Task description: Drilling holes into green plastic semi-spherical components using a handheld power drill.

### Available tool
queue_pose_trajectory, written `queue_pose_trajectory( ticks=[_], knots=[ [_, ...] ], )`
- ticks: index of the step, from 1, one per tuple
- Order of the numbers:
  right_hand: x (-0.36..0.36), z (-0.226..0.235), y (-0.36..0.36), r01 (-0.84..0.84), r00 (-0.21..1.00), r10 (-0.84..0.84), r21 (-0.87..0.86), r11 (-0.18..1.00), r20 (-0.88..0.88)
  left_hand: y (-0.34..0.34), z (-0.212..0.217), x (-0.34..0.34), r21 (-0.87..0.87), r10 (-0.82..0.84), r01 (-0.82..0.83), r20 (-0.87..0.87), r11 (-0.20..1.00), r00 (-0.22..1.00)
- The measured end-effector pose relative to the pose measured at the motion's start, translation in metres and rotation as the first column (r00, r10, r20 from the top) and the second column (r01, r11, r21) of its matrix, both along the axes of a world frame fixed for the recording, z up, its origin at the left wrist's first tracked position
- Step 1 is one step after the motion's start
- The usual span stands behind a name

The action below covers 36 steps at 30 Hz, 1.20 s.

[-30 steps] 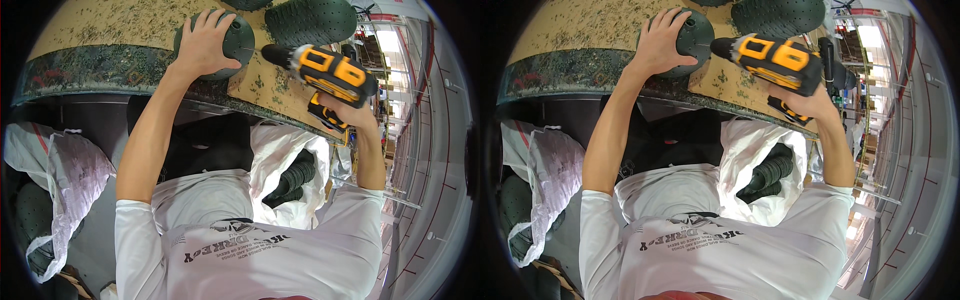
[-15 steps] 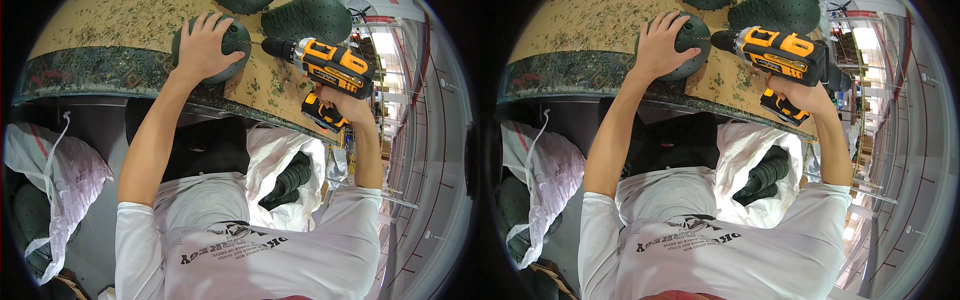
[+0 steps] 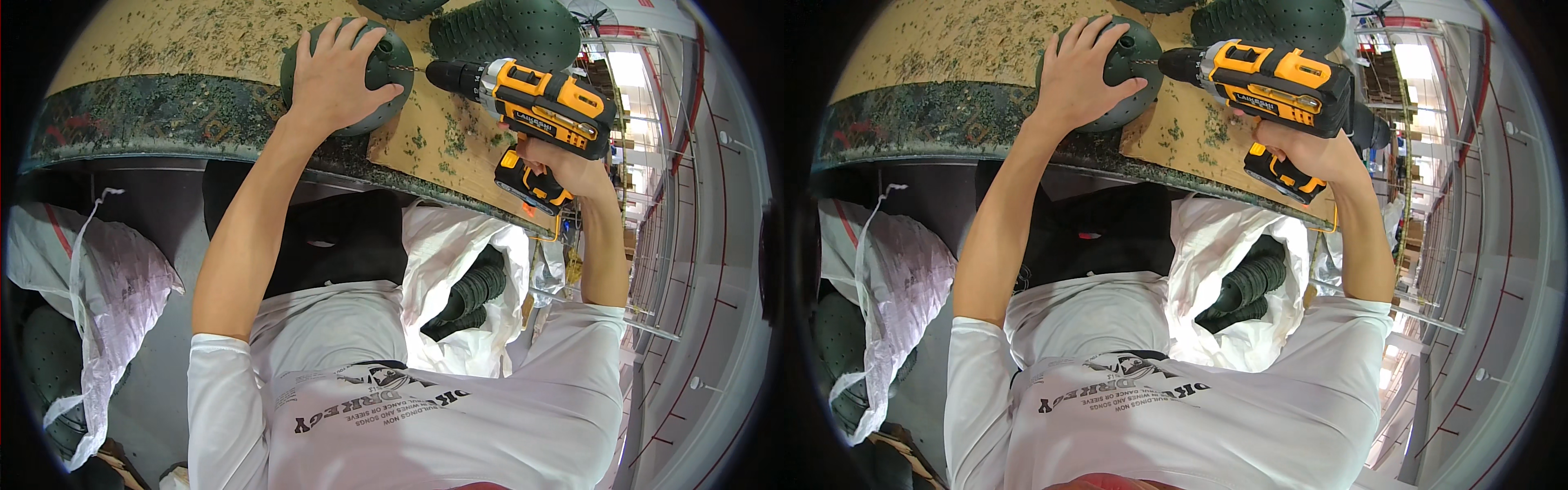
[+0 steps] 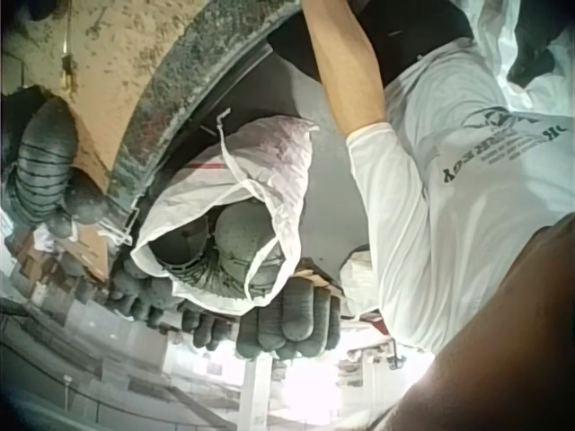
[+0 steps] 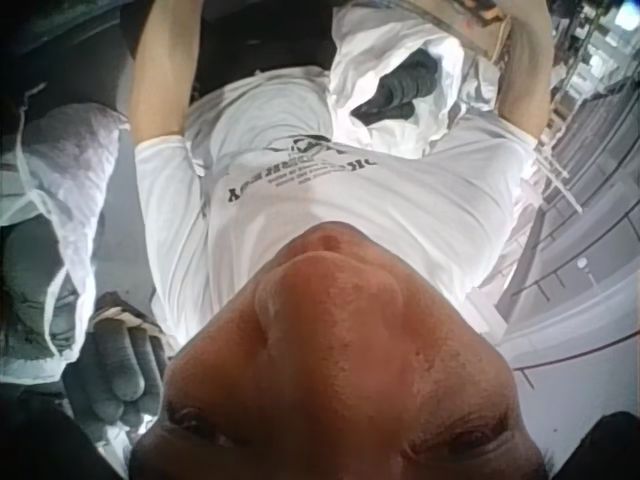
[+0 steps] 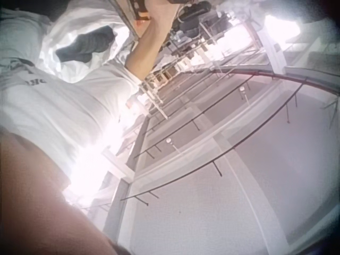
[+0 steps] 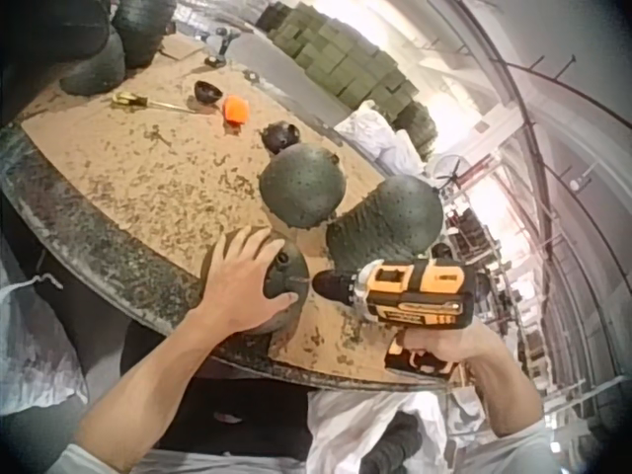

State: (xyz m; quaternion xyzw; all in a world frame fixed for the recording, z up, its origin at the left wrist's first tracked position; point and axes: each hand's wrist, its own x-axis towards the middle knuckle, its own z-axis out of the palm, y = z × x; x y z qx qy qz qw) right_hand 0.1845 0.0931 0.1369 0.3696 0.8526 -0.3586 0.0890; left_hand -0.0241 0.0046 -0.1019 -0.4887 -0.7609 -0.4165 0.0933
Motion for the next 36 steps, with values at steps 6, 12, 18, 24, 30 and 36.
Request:
queue_pose_trajectory(
  ticks=[6,12,18,24,30,36],
  knots=[
    [-0.003,0.001,-0.002,0.014,1.000,-0.014,-0.014,1.000,-0.003,-0.001,-0.002,-0.001,-0.003,0.005,-0.005,0.000,1.000,1.000],
    [-0.004,0.001,-0.001,-0.013,0.999,0.015,0.031,0.999,-0.038,-0.001,-0.003,0.000,0.011,-0.011,0.011,0.005,1.000,1.000],
    [-0.003,0.004,0.010,0.001,1.000,-0.001,-0.033,0.999,-0.008,-0.010,0.022,-0.003,-0.069,-0.118,0.127,0.116,0.990,0.986],
    [-0.017,0.012,0.007,0.014,0.999,-0.012,-0.044,0.999,0.040,-0.022,0.034,-0.006,-0.072,-0.145,0.158,0.159,0.985,0.977],
    [-0.019,0.019,0.023,-0.024,0.993,0.024,-0.005,1.000,0.114,-0.015,0.033,-0.004,-0.065,-0.123,0.130,0.108,0.989,0.987],
    [-0.044,-0.029,0.036,-0.304,0.952,0.283,0.246,0.920,0.117,-0.004,0.028,0.002,0.058,-0.002,0.006,-0.069,0.998,0.998]
  ],
)
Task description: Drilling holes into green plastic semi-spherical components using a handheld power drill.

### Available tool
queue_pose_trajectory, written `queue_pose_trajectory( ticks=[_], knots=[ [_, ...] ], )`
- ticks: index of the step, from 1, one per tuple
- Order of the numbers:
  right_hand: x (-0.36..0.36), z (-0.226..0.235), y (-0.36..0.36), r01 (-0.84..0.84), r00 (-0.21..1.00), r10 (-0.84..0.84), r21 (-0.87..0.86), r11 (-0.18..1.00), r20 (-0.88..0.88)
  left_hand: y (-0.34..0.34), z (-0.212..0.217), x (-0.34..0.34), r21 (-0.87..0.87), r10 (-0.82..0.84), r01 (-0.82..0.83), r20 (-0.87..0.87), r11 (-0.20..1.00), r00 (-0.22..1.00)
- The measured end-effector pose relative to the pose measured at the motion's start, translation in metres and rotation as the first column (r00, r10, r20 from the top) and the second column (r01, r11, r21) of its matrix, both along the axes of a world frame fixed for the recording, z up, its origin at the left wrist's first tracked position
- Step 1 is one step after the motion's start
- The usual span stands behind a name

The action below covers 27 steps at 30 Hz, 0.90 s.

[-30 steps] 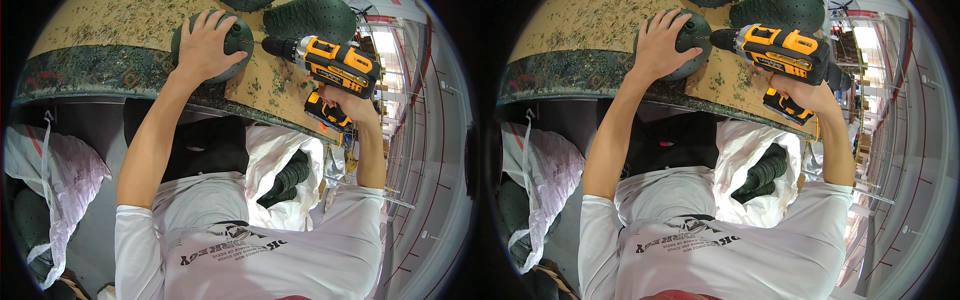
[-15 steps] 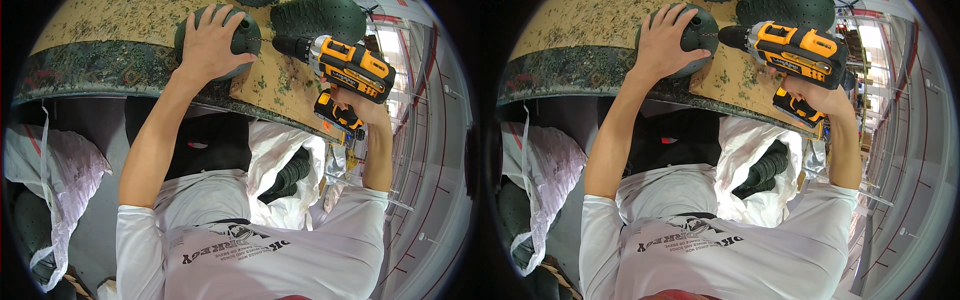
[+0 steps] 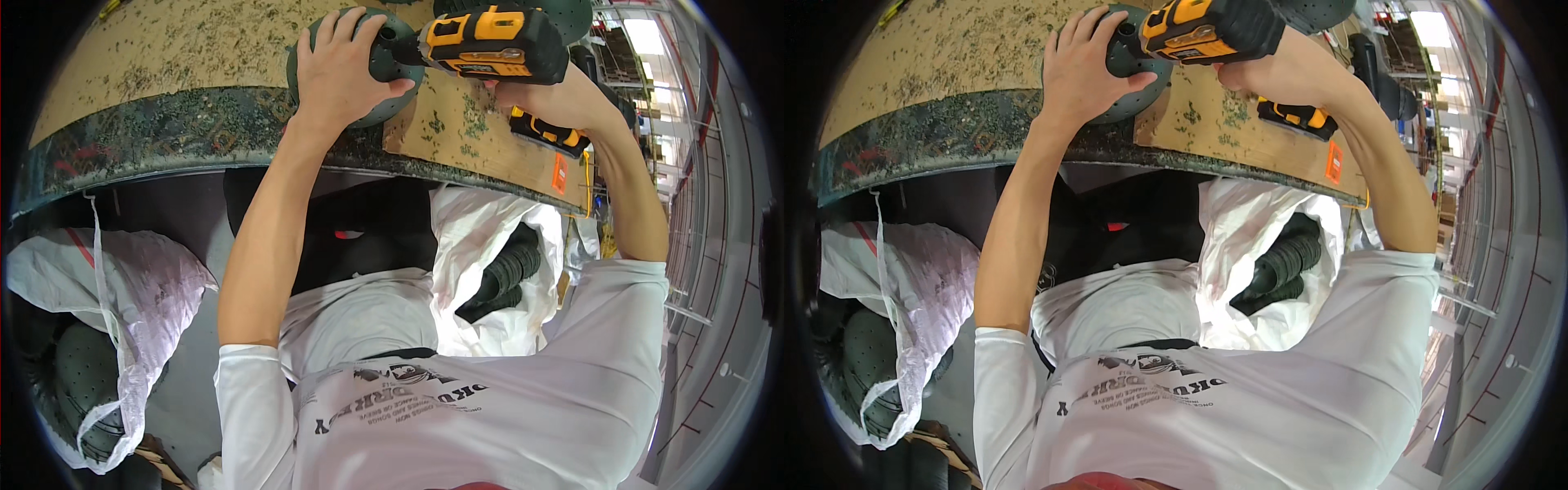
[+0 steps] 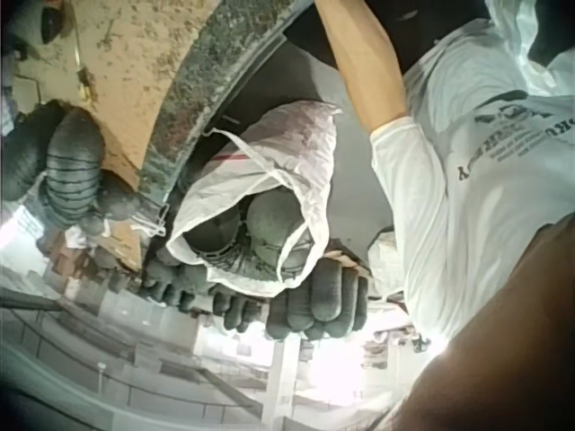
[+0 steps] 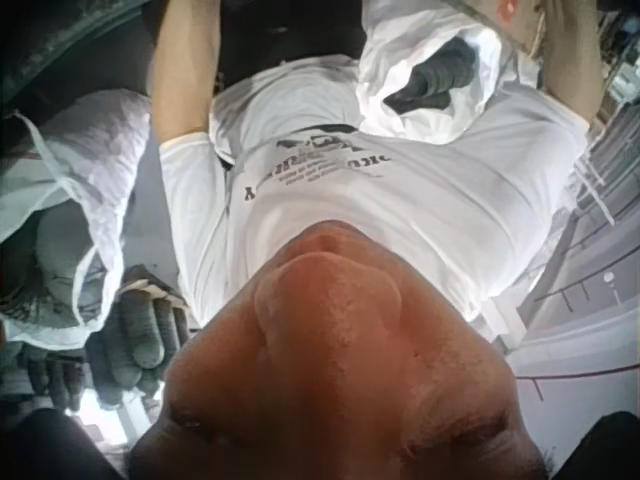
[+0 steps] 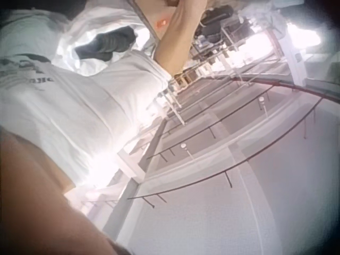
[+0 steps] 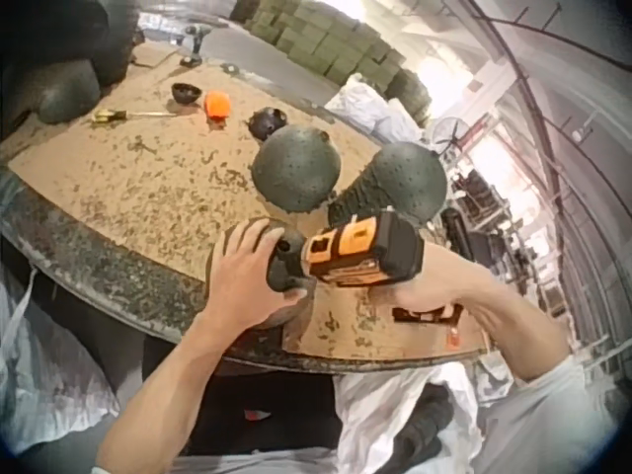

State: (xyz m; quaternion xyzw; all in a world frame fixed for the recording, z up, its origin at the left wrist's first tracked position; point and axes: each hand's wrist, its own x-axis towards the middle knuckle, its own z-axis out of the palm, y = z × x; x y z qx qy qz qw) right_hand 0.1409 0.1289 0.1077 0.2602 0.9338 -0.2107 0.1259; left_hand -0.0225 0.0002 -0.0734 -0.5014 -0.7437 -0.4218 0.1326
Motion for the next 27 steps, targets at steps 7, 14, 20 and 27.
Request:
queue_pose_trajectory(
  ticks=[7,14,20,27],
  knots=[
    [0.055,0.050,-0.016,0.264,0.962,-0.270,-0.121,0.957,-0.037,0.009,-0.022,-0.002,0.030,-0.068,0.068,-0.009,0.997,0.998],
    [0.167,-0.005,-0.054,0.433,0.767,-0.548,-0.361,0.826,-0.335,0.017,-0.027,-0.003,0.054,-0.007,0.007,-0.003,0.999,1.000],
    [0.217,-0.108,-0.133,0.293,0.454,-0.819,-0.809,0.510,-0.352,0.025,-0.021,0.000,0.010,-0.036,0.035,0.103,0.999,0.994],
    [0.228,-0.172,-0.179,0.204,0.326,-0.908,-0.919,0.339,-0.263,0.007,-0.027,-0.037,0.086,-0.348,0.340,0.358,0.936,0.867]
  ],
)
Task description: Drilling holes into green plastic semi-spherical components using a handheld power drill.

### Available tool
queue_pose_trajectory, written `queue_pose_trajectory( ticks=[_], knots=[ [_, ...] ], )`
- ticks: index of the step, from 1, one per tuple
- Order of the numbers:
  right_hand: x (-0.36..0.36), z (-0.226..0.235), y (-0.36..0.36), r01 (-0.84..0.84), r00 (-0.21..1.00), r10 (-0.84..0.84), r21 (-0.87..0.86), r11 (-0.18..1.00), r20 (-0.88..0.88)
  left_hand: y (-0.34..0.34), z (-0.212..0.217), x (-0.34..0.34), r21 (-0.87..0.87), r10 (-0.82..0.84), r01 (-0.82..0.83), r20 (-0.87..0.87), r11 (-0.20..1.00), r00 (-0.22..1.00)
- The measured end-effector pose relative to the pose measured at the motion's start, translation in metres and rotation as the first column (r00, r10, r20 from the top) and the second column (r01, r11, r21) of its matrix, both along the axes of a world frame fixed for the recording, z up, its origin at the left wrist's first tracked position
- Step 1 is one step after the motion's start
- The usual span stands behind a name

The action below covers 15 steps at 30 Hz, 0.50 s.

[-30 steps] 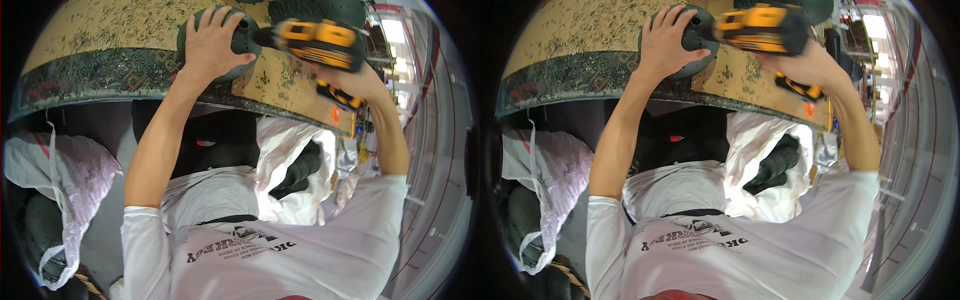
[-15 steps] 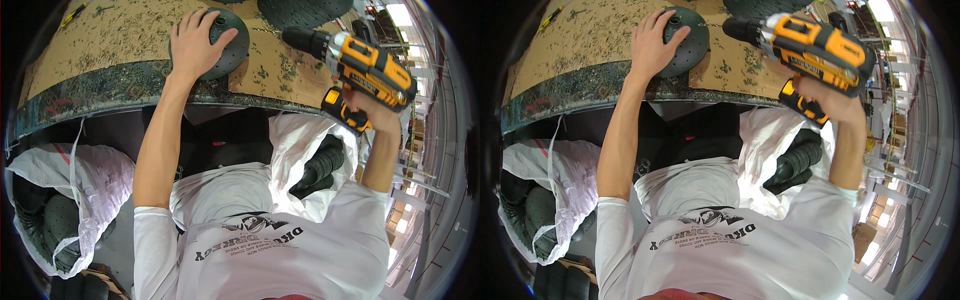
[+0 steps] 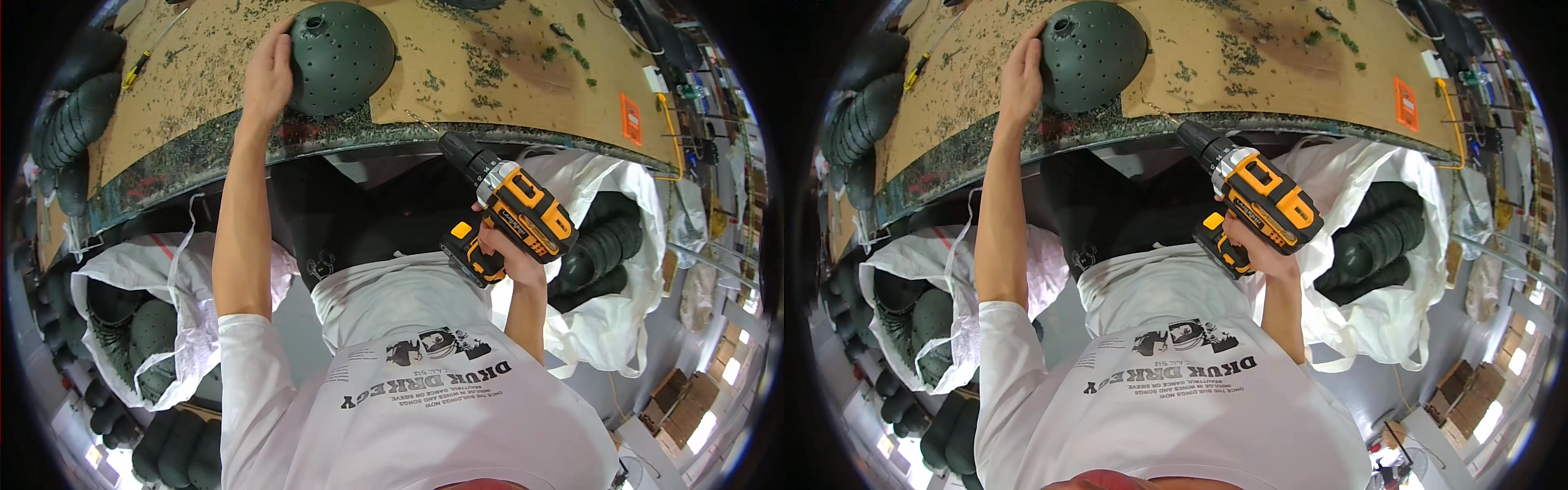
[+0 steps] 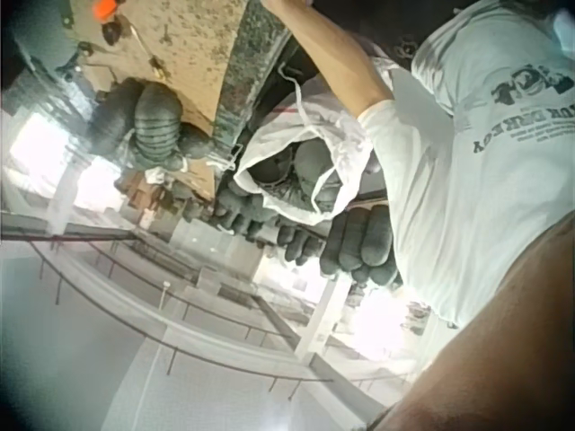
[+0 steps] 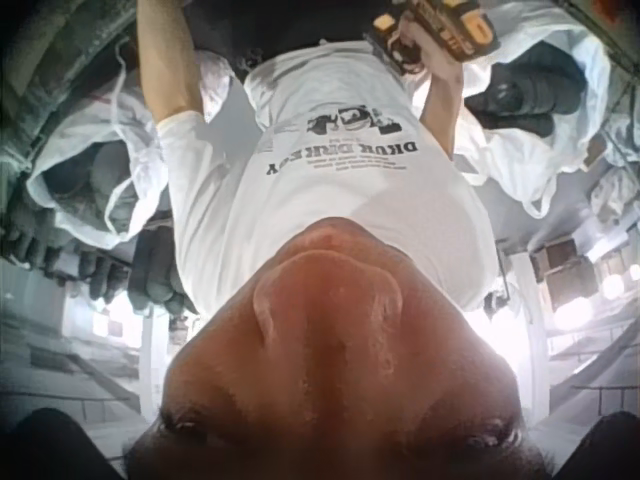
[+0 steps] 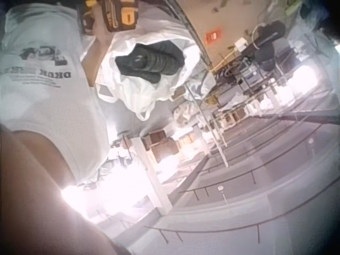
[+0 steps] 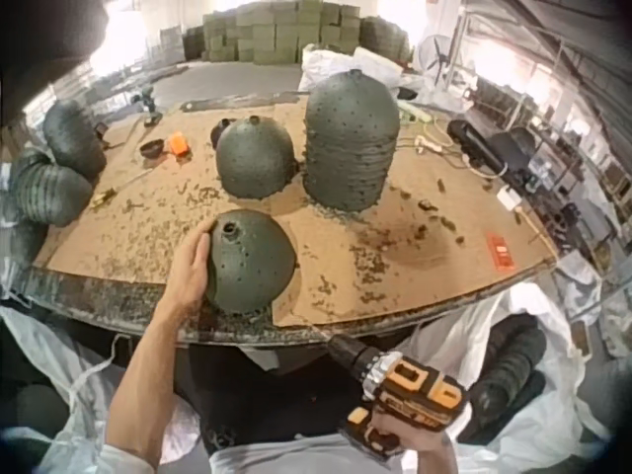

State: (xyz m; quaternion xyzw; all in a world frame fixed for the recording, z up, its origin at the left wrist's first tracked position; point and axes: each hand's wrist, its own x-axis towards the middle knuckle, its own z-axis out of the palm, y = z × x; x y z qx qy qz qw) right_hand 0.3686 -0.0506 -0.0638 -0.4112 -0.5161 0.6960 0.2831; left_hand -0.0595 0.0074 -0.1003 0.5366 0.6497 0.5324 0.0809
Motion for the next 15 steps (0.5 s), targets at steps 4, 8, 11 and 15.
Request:
queue_pose_trajectory(
  ticks=[4,8,11,15],
  knots=[
    [0.009,-0.017,-0.008,0.018,1.000,-0.018,-0.012,1.000,0.002,-0.002,0.029,-0.013,-0.240,0.292,-0.319,-0.143,0.917,0.946],
    [0.010,-0.041,-0.009,0.011,0.988,0.012,0.147,0.989,-0.155,0.017,0.041,-0.009,-0.002,0.094,-0.106,-0.460,0.994,0.883],
    [0.005,-0.046,-0.008,-0.039,0.999,0.029,0.327,0.944,0.035,0.021,0.035,0.003,-0.116,0.022,-0.087,-0.476,0.989,0.879],
    [0.004,-0.048,-0.008,-0.045,0.999,0.040,0.438,0.898,0.021,0.022,0.043,0.006,-0.265,0.007,-0.122,-0.397,0.956,0.918]
  ],
)
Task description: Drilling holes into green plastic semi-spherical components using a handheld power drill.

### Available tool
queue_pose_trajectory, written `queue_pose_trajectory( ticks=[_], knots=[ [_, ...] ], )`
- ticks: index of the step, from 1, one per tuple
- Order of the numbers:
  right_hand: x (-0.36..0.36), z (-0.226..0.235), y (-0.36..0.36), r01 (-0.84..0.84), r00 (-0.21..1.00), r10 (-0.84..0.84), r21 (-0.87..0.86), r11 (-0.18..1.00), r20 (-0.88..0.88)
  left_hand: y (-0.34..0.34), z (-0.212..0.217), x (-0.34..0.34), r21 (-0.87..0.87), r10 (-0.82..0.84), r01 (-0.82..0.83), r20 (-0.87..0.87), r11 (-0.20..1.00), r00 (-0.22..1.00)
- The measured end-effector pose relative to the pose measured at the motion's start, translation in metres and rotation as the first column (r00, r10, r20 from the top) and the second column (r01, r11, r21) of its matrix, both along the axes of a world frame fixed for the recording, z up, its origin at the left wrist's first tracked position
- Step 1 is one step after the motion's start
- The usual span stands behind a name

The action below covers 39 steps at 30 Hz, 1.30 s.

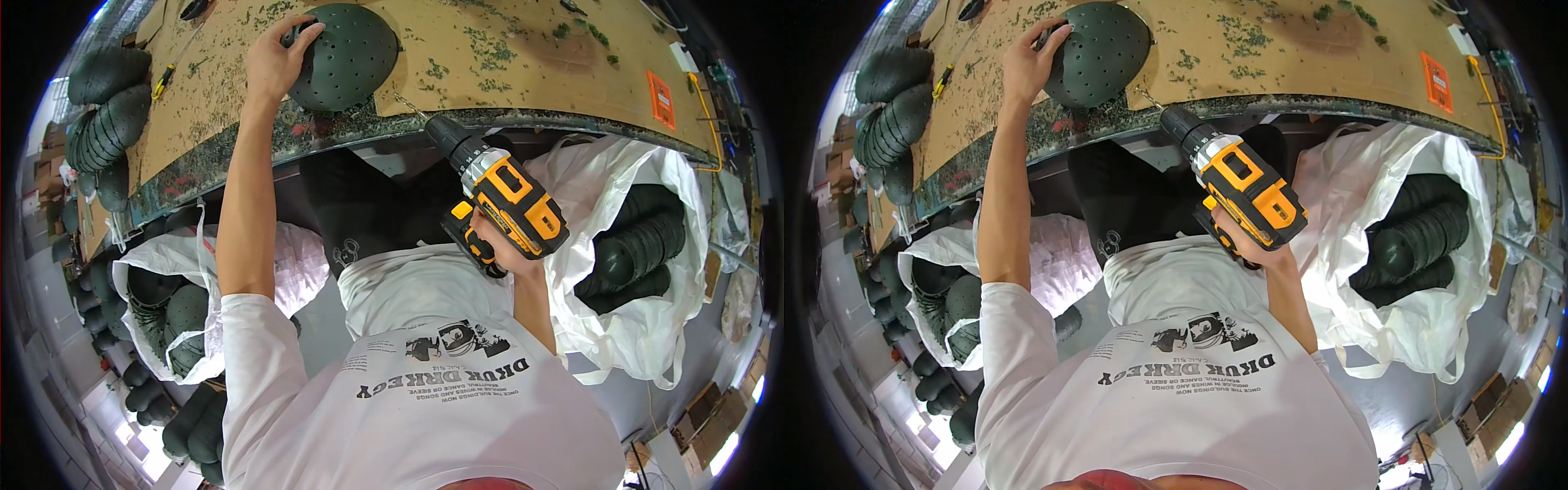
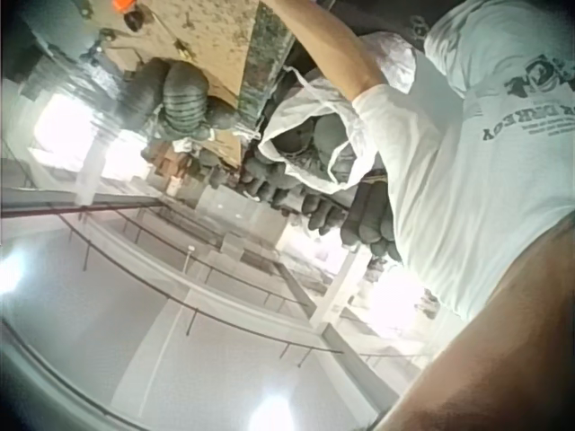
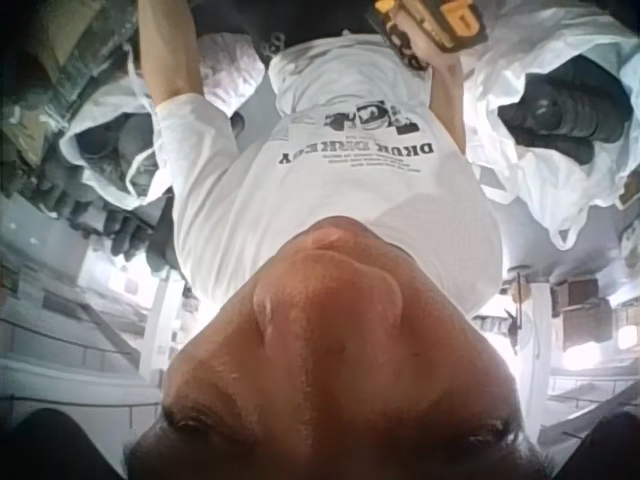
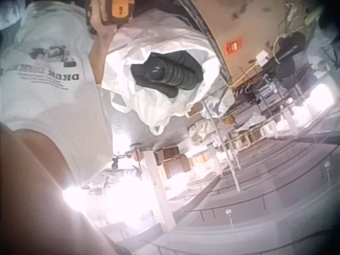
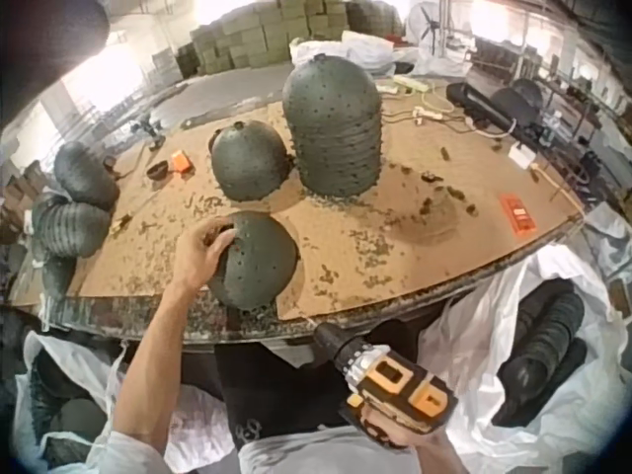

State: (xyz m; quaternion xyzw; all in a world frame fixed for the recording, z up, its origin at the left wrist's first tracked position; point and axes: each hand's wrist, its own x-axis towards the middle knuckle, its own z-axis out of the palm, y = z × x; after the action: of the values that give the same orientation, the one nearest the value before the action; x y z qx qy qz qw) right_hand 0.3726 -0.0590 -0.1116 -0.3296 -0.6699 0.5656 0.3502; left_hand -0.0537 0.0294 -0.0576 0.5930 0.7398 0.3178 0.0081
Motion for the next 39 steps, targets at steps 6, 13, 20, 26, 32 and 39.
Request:
queue_pose_trajectory(
  ticks=[6,13,20,26,32,39],
  knots=[
    [0.010,-0.003,-0.002,0.033,0.999,-0.032,0.056,0.998,-0.006,0.003,0.049,0.047,-0.066,-0.054,0.065,0.161,0.996,0.985],
    [0.008,-0.003,-0.006,0.093,0.996,-0.094,0.093,0.991,0.003,0.005,0.053,0.090,-0.071,-0.219,0.222,0.042,0.973,0.975],
    [0.005,-0.015,-0.007,0.147,0.984,-0.175,0.357,0.922,0.045,0.011,0.042,0.090,-0.173,-0.235,0.249,0.097,0.953,0.967],
    [0.006,-0.024,-0.009,0.128,0.976,-0.193,0.440,0.889,0.106,0.012,0.032,0.084,-0.178,-0.360,0.431,0.325,0.885,0.875],
    [0.005,-0.017,-0.008,0.190,0.971,-0.230,0.381,0.905,0.063,0.007,0.038,0.063,-0.221,-0.387,0.572,0.543,0.790,0.745],
    [0.003,-0.014,-0.010,0.202,0.975,-0.220,0.350,0.915,0.012,0.010,0.033,0.073,-0.257,-0.263,0.479,0.580,0.839,0.771]
  ],
)
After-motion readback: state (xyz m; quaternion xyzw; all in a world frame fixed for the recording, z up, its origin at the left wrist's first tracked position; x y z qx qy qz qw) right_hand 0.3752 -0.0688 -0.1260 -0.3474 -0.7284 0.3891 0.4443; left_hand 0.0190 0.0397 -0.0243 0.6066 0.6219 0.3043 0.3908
